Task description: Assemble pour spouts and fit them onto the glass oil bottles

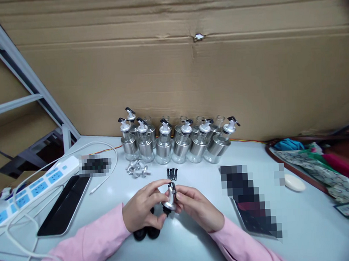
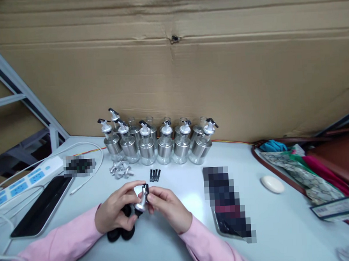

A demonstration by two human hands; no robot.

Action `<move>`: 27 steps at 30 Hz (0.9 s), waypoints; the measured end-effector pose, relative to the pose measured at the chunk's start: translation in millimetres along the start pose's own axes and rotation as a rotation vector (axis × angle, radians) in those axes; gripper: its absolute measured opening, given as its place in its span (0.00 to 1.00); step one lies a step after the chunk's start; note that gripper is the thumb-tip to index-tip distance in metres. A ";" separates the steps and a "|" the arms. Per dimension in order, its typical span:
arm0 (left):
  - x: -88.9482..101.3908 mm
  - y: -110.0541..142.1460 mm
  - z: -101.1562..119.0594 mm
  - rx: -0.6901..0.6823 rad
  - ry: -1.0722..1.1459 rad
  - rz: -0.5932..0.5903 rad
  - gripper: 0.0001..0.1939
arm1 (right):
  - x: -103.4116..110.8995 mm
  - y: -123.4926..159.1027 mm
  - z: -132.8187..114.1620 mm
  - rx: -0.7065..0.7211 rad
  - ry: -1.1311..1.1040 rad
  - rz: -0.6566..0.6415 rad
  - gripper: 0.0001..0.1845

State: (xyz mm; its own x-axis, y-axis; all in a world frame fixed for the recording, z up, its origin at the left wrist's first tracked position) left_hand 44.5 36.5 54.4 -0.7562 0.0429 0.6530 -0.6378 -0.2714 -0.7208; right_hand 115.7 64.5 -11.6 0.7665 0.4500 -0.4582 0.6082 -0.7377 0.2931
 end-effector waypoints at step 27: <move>2.5 0.5 2.8 -0.043 -0.134 -0.035 0.21 | -4.0 24.1 -42.7 0.171 -0.104 0.098 0.12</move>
State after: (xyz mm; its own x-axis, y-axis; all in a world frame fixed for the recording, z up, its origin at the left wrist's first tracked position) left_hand 42.8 33.8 56.4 -0.7092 -0.0779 0.7007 -0.6711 -0.2300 -0.7048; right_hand 136.0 66.4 33.1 0.7895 0.3244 -0.5210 0.4814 -0.8539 0.1979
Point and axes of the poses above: each hand's wrist, its own y-axis away from the middle knuckle, its own x-axis out of the back of the hand, z = x × y, the point moved 10 cm from there along -y, towards the middle knuckle, and after that the axes turned 14 degrees about -x, right-handed, at the moved point
